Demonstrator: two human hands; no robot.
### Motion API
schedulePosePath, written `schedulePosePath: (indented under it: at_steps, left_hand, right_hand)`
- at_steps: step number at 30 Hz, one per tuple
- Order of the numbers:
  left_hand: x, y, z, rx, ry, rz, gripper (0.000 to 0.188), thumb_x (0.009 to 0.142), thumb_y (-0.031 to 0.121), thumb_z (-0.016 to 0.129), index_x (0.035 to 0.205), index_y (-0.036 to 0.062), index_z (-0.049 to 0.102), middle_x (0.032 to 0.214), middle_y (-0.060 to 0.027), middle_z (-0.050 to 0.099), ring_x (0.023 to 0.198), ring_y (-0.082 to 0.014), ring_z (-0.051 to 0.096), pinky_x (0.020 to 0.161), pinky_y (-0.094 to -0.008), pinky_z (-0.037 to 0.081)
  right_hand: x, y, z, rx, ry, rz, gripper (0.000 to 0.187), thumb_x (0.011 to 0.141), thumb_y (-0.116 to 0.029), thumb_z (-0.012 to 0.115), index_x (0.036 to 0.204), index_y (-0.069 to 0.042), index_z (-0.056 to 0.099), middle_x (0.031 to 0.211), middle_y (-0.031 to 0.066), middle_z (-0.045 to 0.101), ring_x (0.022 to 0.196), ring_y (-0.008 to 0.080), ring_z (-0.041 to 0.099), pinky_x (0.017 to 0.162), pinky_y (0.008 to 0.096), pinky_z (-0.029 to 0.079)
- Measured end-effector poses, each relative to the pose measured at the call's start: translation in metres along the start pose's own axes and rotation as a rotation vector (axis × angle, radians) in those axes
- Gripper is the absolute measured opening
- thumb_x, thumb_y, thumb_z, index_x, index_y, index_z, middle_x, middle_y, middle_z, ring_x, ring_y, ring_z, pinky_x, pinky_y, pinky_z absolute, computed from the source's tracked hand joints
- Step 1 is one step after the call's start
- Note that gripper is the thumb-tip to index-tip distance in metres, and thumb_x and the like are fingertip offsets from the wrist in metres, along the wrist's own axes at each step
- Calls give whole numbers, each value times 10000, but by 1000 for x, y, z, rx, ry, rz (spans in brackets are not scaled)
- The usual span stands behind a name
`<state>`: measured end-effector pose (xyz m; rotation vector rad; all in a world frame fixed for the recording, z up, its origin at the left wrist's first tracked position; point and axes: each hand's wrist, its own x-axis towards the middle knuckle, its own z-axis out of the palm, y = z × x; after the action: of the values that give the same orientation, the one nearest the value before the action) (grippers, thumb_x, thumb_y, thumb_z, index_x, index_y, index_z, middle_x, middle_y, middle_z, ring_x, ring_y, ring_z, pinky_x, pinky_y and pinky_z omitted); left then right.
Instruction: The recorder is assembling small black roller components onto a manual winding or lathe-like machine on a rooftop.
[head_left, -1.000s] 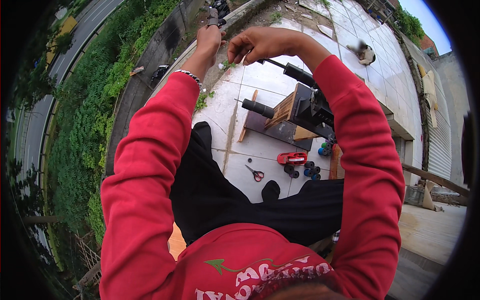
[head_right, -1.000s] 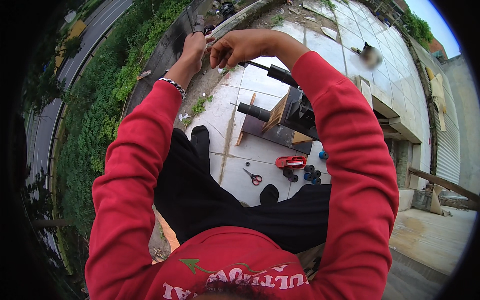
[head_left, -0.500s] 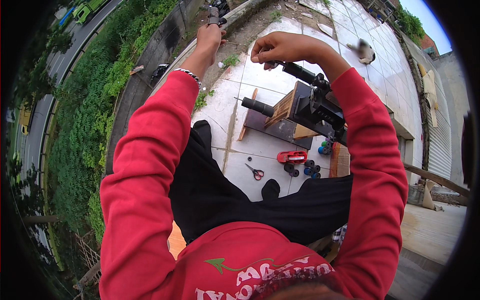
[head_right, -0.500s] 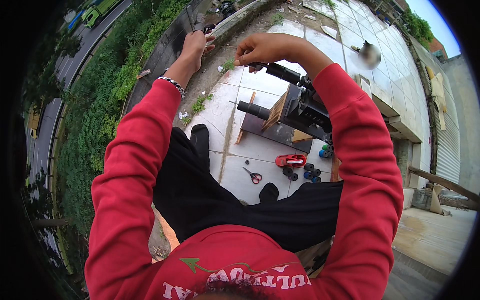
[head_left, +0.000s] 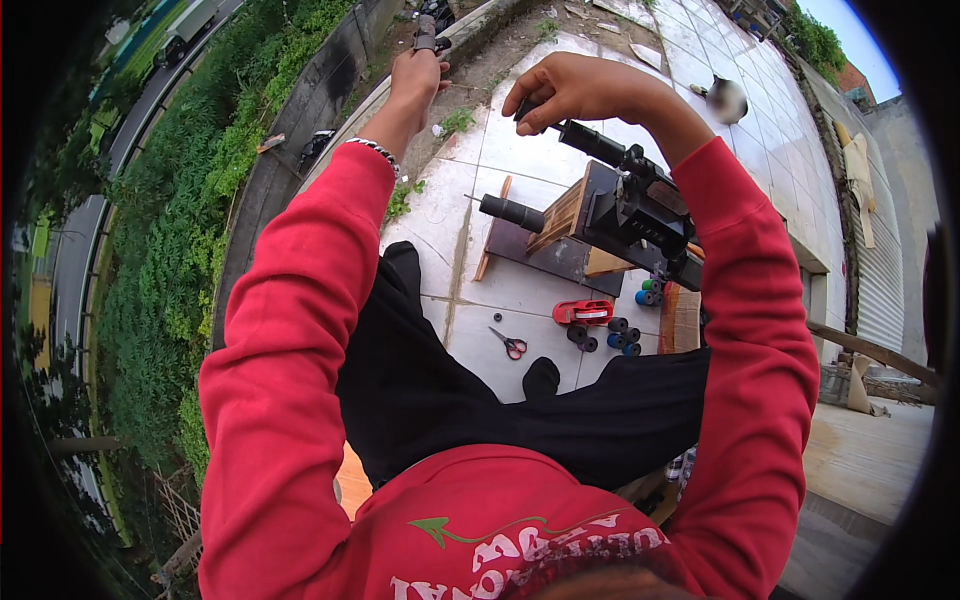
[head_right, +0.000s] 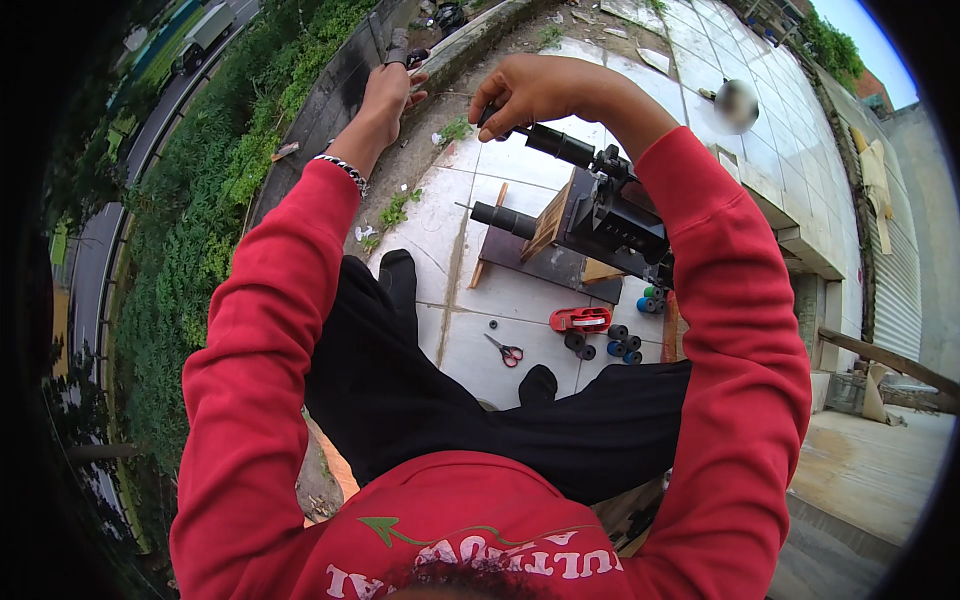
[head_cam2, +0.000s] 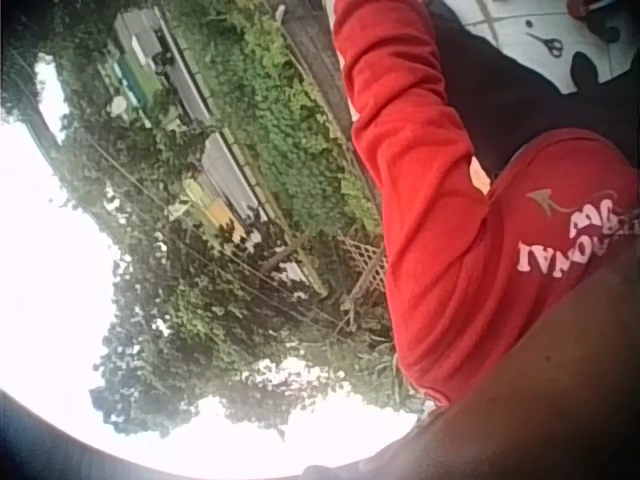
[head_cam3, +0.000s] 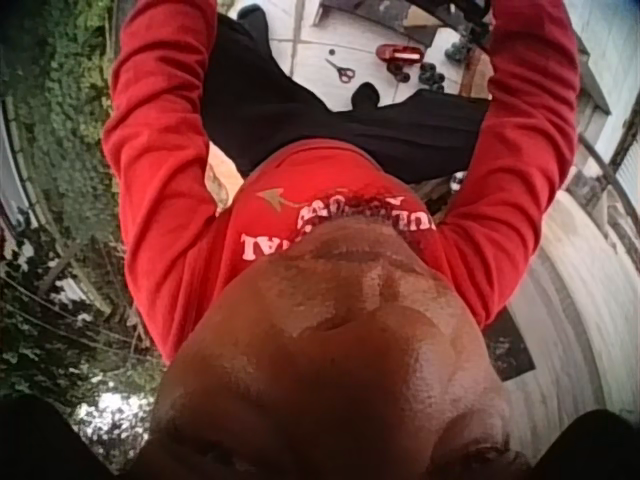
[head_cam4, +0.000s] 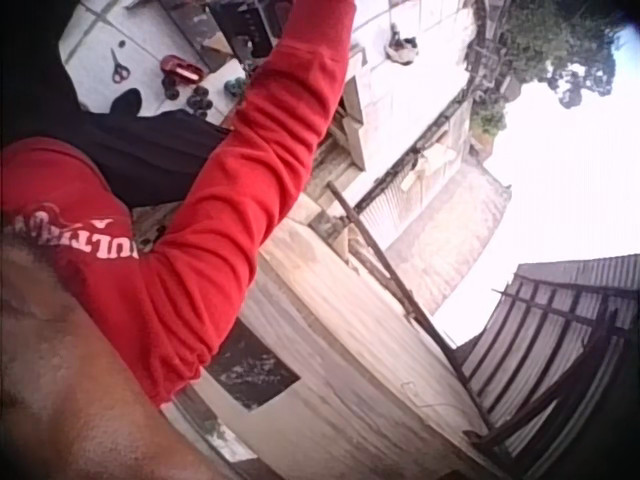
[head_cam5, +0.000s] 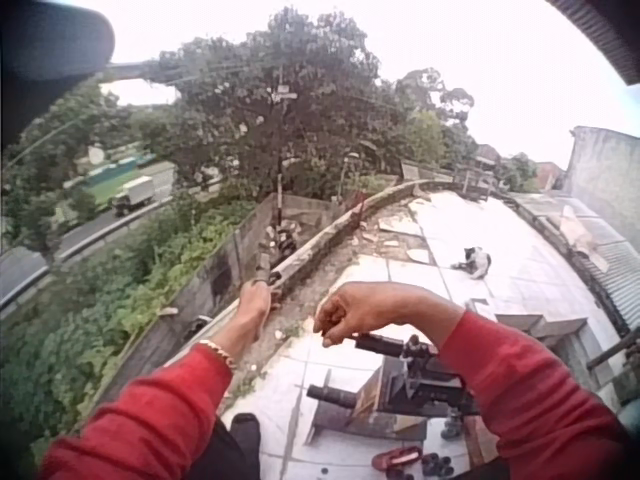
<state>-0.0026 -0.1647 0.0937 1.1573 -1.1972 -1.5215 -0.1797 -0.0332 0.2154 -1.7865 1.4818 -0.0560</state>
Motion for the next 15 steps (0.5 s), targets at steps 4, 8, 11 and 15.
schedulePosePath:
  at_steps: [4, 8, 11, 15]
  left_hand:
    - [-1, 1, -2, 4, 3, -18, 436, 1061, 339, 449, 1240, -25, 608, 1124, -162, 673, 904, -209, 643, 742, -333, 544]
    - [0, 1, -4, 6, -4, -18, 429, 1059, 331, 451, 1239, -26, 607, 1101, -165, 681, 895, -209, 644, 744, -334, 542]
    - [0, 1, -6, 10, -16, -3, 451, 1061, 355, 444, 1241, -27, 603, 1094, -162, 686, 895, -207, 642, 749, -338, 536]
    - [1, 3, -8, 58, -40, -72, 555, 1097, 501, 395, 1301, 27, 598, 1302, -89, 623, 1078, -177, 642, 823, -326, 558]
  right_hand:
    - [0, -5, 3, -86, 32, -11, 443, 932, -253, 769, 1278, 6, 672, 1098, 148, 764, 1033, 177, 726, 964, 317, 526]
    - [0, -11, 2, -231, 68, -3, 465, 937, -275, 756, 1274, 34, 670, 1022, 162, 778, 983, 210, 750, 953, 327, 539]
    - [4, -18, -6, -334, -29, 121, 483, 931, -320, 749, 1235, 49, 685, 1017, 172, 777, 982, 231, 752, 916, 342, 555]
    - [4, -18, -13, -262, -104, 101, 506, 909, -365, 758, 1175, 61, 699, 1002, 175, 777, 968, 246, 754, 878, 351, 563]
